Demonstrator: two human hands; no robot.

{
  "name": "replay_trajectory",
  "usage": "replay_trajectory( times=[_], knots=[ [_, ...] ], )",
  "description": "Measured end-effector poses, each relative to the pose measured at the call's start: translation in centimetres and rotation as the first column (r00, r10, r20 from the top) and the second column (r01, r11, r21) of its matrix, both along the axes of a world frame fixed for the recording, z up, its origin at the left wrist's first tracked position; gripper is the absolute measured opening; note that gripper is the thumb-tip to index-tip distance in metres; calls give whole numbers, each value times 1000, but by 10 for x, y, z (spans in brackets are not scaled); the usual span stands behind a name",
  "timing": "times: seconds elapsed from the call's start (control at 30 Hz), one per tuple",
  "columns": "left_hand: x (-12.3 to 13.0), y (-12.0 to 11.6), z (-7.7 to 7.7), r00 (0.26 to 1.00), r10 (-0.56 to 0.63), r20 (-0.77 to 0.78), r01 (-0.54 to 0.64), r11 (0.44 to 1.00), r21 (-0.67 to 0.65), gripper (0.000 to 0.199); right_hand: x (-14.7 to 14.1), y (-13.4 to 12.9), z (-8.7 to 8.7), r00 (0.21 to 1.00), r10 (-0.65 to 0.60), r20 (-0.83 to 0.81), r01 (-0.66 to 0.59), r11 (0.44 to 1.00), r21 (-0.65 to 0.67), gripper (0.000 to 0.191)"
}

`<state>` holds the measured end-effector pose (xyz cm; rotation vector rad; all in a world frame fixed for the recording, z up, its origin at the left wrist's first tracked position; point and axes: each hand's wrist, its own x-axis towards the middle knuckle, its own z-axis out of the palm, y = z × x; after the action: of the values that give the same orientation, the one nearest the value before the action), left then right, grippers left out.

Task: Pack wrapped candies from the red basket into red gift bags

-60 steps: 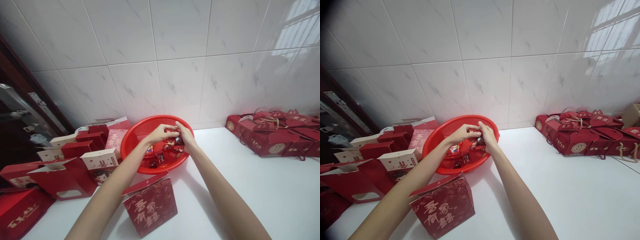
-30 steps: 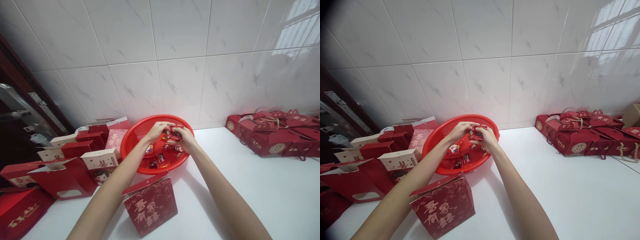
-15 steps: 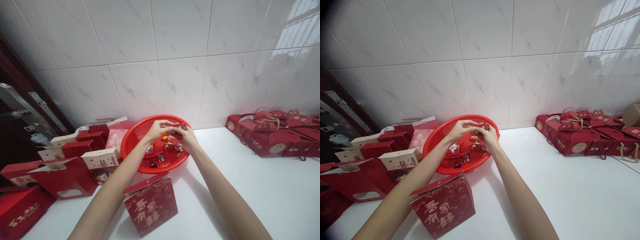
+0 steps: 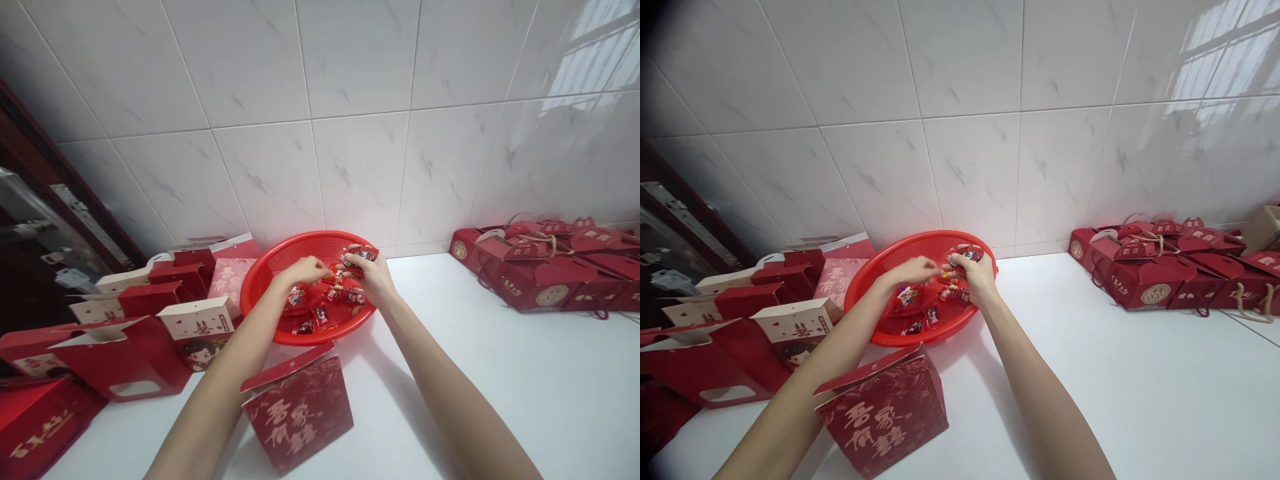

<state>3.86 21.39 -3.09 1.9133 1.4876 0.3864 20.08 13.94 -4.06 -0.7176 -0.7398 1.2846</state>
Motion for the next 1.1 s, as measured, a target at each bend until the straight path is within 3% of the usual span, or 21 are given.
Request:
replay_trajectory(
  times=[0.13,0.23,0.3,0.37,0.4,0.53,0.63,0.73,0.8,0.97,1.1],
  knots=[
    [-3,-9,-5,904,-187,-384,45,935,-351,42,-1,1,-1,1000,2,-1,-2,1000,9,25],
    [5,-18,-10,843,-354,-406,135,869,-475,39,0,1,-2,1000,7,14,-7,1000,8,25],
    [12,-21,-14,822,-447,-353,163,778,-607,33,0,1,-3,1000,8,22,-8,1000,0,25],
    [17,-22,-19,818,-488,-304,171,712,-681,30,0,1,-3,1000,9,21,-9,1000,-6,25],
    [18,-22,-21,819,-492,-295,178,708,-683,30,0,1,-3,1000,8,17,-8,1000,-7,25],
    [19,-21,-24,820,-515,-252,282,745,-605,34,0,1,-2,1000,10,15,-10,1000,-7,20],
    [20,-22,-23,799,-567,-202,388,742,-547,37,0,0,-1,1000,12,26,-12,1000,-14,18],
    [22,-22,-18,761,-627,-166,504,733,-457,28,0,0,-1,1000,12,23,-12,1000,-9,20],
    [21,-19,-15,777,-617,-126,550,762,-340,19,0,0,-1,1000,13,22,-12,1000,-5,21],
    [17,-8,-9,877,-464,125,471,881,-39,16,1,1,-2,1000,-4,13,4,1000,-6,19],
    [16,-6,-5,883,-401,244,400,915,57,7,1,0,-1,1000,-8,6,8,1000,-3,20]
  ],
)
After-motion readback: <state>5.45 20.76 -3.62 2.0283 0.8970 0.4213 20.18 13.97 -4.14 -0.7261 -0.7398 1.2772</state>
